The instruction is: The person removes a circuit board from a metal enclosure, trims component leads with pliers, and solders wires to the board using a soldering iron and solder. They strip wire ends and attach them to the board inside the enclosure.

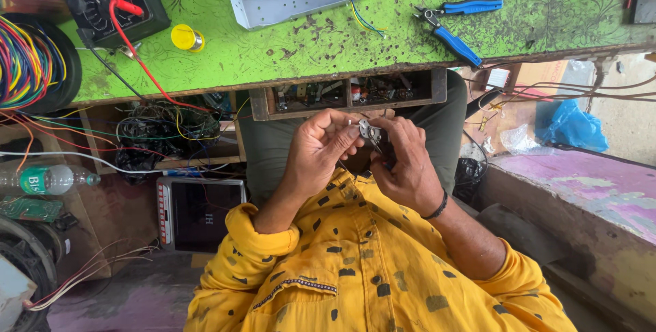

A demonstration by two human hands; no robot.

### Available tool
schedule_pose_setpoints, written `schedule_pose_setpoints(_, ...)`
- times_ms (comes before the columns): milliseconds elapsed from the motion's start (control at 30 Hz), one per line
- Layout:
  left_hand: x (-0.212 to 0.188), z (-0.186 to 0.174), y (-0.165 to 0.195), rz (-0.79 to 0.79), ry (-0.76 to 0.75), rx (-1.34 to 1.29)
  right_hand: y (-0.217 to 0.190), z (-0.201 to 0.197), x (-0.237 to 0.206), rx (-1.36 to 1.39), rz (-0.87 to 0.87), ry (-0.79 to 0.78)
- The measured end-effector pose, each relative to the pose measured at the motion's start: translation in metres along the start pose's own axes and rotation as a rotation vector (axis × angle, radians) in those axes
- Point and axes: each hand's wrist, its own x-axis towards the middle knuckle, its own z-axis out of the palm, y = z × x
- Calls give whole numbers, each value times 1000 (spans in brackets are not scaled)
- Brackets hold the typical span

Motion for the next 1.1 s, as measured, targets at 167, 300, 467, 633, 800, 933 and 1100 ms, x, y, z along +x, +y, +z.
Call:
schedule_pose_setpoints(167,-1,0,-1,7,-7,18,4,0,3,29,-9,-20)
schedule_pose_setpoints(300,-1,0,0,13,3,55,8,3,2,92,24,-29)
schedule_pose_setpoints(467,-2,0,4,-15,0,130,16,5,-3,191,90,-63)
schedule_pose_setpoints(633,-4,1,6,-2,28,255,14,7,-5,219,117,-53)
schedule_pose_setpoints(800,-5,-1,4,-30,20,82,34,22,-17,927,441,-228)
schedule_pose_setpoints(933,-9,-4,2,-75,32,-79,55,7,-12,1797,399,-174)
schedule_pose_setpoints(1100,-7,-7,5,-62,67,-138,64,-103,70,-75,-82,409)
